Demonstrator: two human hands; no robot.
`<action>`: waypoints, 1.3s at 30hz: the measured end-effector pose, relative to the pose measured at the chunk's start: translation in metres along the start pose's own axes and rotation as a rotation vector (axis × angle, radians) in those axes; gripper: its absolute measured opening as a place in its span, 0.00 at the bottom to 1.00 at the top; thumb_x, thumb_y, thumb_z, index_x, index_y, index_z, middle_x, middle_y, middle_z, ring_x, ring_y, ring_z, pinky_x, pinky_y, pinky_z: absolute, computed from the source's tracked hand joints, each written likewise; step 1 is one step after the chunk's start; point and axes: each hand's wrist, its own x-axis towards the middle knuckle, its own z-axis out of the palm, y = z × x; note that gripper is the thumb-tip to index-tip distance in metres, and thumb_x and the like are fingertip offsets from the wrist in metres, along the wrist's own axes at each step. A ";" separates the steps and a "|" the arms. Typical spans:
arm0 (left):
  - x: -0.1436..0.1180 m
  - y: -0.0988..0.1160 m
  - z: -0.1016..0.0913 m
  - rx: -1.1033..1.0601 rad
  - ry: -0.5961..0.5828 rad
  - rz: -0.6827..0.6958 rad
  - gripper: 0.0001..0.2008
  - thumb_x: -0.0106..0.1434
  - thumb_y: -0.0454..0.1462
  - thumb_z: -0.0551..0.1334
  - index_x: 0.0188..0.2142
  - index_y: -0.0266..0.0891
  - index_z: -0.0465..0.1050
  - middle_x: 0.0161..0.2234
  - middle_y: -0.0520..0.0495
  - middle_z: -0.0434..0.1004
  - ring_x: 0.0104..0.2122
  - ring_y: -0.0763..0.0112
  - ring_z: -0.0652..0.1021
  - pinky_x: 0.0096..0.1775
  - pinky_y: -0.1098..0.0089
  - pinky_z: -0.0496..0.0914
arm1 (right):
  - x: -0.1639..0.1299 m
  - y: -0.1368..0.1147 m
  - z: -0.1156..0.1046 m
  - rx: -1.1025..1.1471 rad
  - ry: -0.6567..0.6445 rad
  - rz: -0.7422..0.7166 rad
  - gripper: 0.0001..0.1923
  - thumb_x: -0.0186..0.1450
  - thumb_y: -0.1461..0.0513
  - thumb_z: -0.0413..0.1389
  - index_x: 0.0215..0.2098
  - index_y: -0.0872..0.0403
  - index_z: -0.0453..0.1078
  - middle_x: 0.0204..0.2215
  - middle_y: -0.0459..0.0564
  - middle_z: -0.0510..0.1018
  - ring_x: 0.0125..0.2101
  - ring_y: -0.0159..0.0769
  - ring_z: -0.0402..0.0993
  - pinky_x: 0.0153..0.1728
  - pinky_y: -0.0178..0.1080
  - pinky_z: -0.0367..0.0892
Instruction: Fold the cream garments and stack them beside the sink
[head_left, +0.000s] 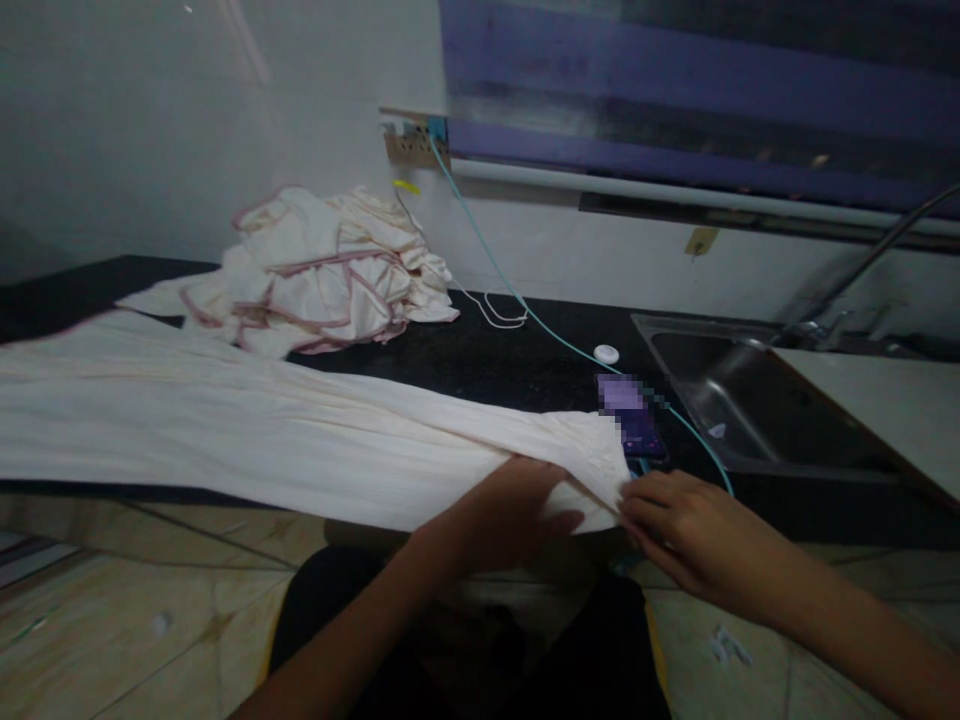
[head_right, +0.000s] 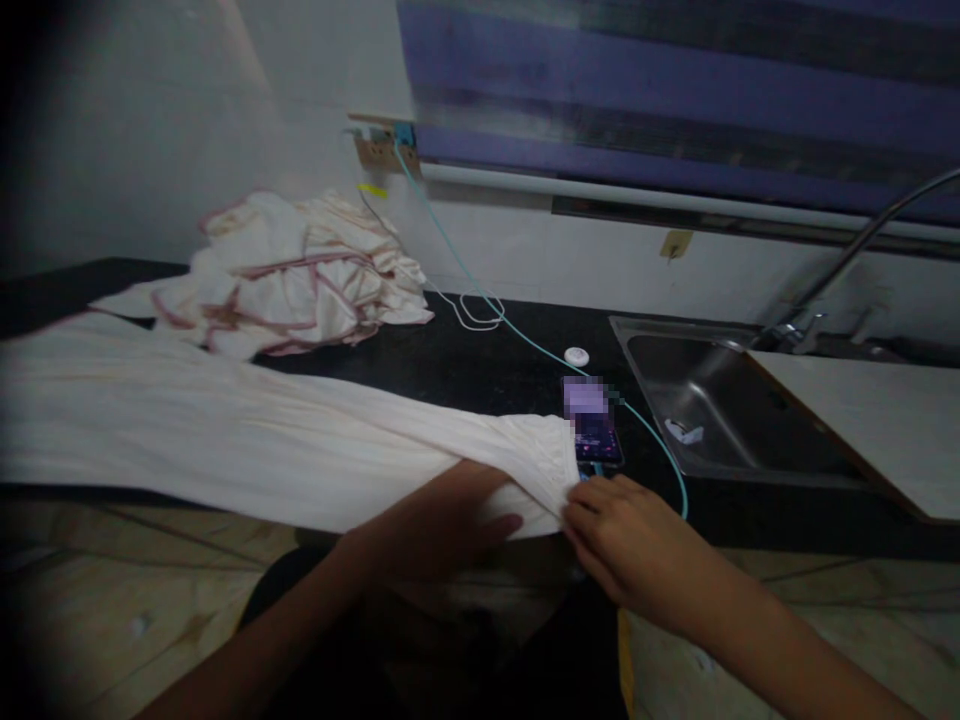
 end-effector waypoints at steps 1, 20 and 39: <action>0.000 -0.005 -0.001 -0.127 0.087 -0.075 0.19 0.69 0.43 0.63 0.57 0.40 0.72 0.59 0.37 0.75 0.61 0.53 0.73 0.65 0.50 0.64 | 0.003 -0.001 -0.001 0.000 -0.009 0.009 0.08 0.69 0.65 0.58 0.44 0.50 0.76 0.38 0.52 0.82 0.37 0.41 0.79 0.41 0.43 0.72; 0.002 -0.013 -0.050 -1.776 0.519 -0.398 0.20 0.74 0.47 0.55 0.47 0.31 0.72 0.42 0.36 0.78 0.36 0.64 0.79 0.32 0.70 0.74 | 0.038 -0.025 0.006 0.017 -0.010 0.298 0.15 0.76 0.55 0.50 0.36 0.51 0.73 0.33 0.51 0.78 0.36 0.43 0.77 0.40 0.44 0.70; -0.030 0.019 -0.008 -1.827 0.790 -0.535 0.29 0.72 0.41 0.59 0.69 0.32 0.63 0.56 0.36 0.80 0.59 0.51 0.77 0.64 0.57 0.68 | 0.117 -0.044 0.067 0.396 0.505 0.502 0.07 0.73 0.62 0.48 0.45 0.54 0.67 0.43 0.56 0.73 0.46 0.46 0.71 0.51 0.49 0.68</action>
